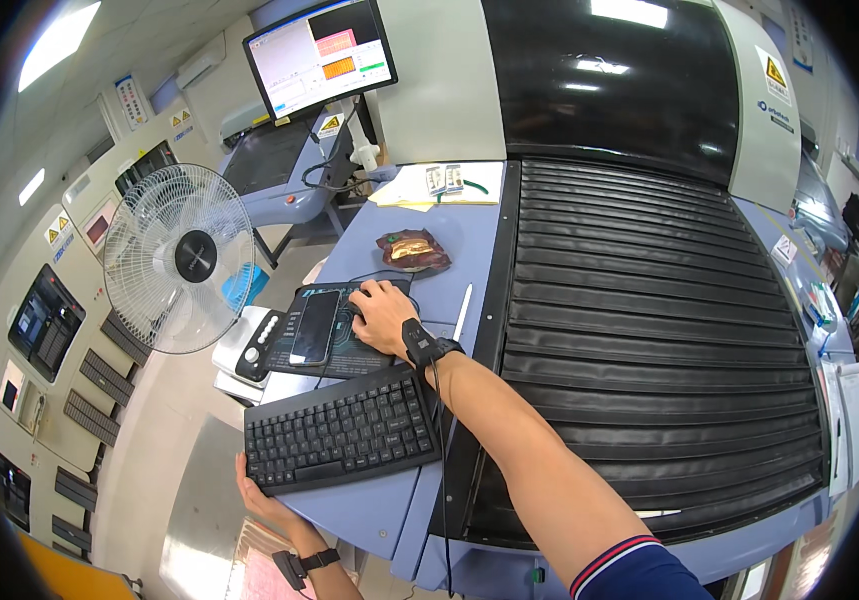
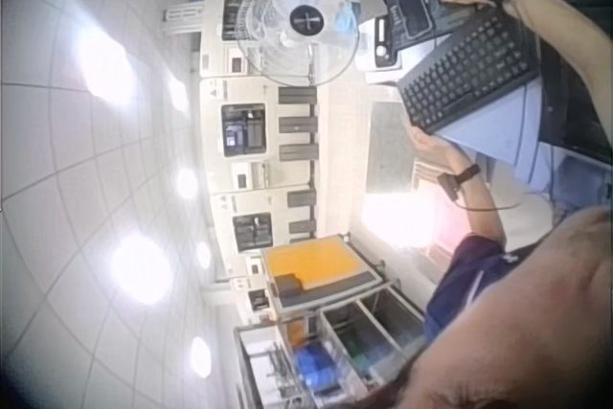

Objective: Inspecting and handling printed circuit board panels using an automated inspection machine and manual review.

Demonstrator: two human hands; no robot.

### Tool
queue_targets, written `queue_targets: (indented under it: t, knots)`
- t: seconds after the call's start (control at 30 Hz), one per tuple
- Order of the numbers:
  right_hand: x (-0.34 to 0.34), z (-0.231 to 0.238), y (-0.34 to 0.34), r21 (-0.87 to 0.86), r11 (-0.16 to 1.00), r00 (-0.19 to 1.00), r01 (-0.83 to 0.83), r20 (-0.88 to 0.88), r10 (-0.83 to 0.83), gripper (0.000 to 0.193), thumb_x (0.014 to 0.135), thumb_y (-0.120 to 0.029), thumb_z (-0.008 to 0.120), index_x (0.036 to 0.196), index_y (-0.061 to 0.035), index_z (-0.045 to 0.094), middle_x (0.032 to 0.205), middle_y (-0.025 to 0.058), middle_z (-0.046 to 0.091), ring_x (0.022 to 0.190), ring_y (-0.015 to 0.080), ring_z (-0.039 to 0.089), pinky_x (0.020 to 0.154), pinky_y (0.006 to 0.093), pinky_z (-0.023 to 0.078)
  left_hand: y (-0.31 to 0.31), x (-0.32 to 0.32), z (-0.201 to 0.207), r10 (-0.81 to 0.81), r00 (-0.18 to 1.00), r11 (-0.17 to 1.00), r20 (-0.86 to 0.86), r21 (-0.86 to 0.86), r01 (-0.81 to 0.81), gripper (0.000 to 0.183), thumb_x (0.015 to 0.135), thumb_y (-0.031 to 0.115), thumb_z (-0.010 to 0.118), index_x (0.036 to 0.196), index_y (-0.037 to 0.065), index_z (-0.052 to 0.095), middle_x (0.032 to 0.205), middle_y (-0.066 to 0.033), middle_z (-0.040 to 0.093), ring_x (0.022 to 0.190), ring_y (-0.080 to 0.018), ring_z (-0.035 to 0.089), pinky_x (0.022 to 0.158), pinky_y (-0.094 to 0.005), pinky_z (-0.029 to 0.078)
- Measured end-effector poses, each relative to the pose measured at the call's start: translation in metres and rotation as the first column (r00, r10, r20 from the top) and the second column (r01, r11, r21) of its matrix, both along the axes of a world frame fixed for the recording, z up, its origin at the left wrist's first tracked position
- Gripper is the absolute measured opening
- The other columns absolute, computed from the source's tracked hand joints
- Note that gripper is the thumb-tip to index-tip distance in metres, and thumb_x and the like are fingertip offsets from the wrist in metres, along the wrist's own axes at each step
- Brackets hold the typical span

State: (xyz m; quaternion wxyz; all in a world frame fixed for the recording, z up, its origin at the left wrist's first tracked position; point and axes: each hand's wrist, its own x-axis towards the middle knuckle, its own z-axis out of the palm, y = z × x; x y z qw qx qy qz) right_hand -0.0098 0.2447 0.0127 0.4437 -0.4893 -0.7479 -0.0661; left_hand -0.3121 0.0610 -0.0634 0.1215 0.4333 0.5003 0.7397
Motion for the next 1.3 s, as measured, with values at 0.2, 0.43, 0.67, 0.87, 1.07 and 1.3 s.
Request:
queue_targets:
  t: [0.2,0.43,0.67,0.87,1.07,1.3]
  knots:
    - [-0.001,0.000,-0.001,-0.006,1.000,1.000,-0.008,0.006,0.008,0.029,0.079,-0.018,0.066,0.104,-0.0037,0.067,0.110,0.0177,0.062,0.105,0.0363,0.059,0.092,0.0462,0.051,-0.002,-0.002,-0.002,-0.013,1.000,1.000,0.003,0.018,0.013,0.056,0.100,0.033,0.037,0.128,-0.010,0.060,0.134,-0.0212,0.059,0.126,-0.0322,0.054,0.112,-0.0435,0.036]
    - [0.000,0.001,-0.005,-0.028,1.000,1.000,-0.006,0.010,0.007,0.030,0.079,-0.018,0.067,0.106,-0.0043,0.067,0.110,0.0173,0.062,0.106,0.0360,0.059,0.092,0.0463,0.050,-0.004,0.002,-0.001,0.000,1.000,1.000,-0.016,0.013,0.001,0.056,0.101,0.032,0.036,0.129,-0.010,0.060,0.135,-0.0212,0.059,0.127,-0.0320,0.054,0.112,-0.0434,0.036]
    - [-0.005,0.001,0.001,-0.011,1.000,1.000,-0.013,-0.006,0.013,0.031,0.079,-0.019,0.067,0.107,-0.0048,0.067,0.111,0.0169,0.063,0.107,0.0358,0.059,0.093,0.0466,0.050,0.000,-0.002,0.000,-0.052,0.994,0.998,0.098,0.049,0.048,0.058,0.102,0.034,0.035,0.129,-0.010,0.059,0.134,-0.0209,0.060,0.124,-0.0320,0.056,0.111,-0.0434,0.038]
    - [-0.004,0.004,0.004,0.058,0.998,0.997,-0.038,-0.060,0.042,0.031,0.083,-0.023,0.065,0.108,-0.0050,0.067,0.115,0.0178,0.063,0.111,0.0374,0.059,0.096,0.0464,0.050,0.013,-0.011,-0.024,0.071,0.995,0.996,-0.064,0.063,-0.067,0.060,0.104,0.037,0.032,0.127,-0.010,0.061,0.131,-0.0212,0.062,0.125,-0.0323,0.056,0.111,-0.0443,0.038]
    - [-0.003,0.045,-0.017,0.156,0.986,0.907,-0.052,-0.406,0.112,0.029,0.089,-0.020,0.062,0.112,-0.0032,0.066,0.115,0.0188,0.064,0.110,0.0367,0.061,0.097,0.0439,0.049,0.014,-0.003,-0.018,-0.001,1.000,0.998,-0.022,0.070,0.003,0.059,0.105,0.038,0.033,0.126,-0.010,0.062,0.130,-0.0207,0.062,0.121,-0.0314,0.058,0.109,-0.0435,0.040]
    - [-0.009,0.140,-0.168,0.069,0.906,0.614,-0.417,-0.714,0.337,0.029,0.090,-0.007,0.062,0.118,0.0022,0.064,0.107,0.0139,0.070,0.086,0.0188,0.069,0.080,0.0322,0.055,0.014,-0.023,-0.020,-0.083,0.997,0.997,0.005,0.000,0.083,0.057,0.109,0.036,0.030,0.130,-0.009,0.058,0.130,-0.0198,0.062,0.120,-0.0296,0.057,0.108,-0.0415,0.041]
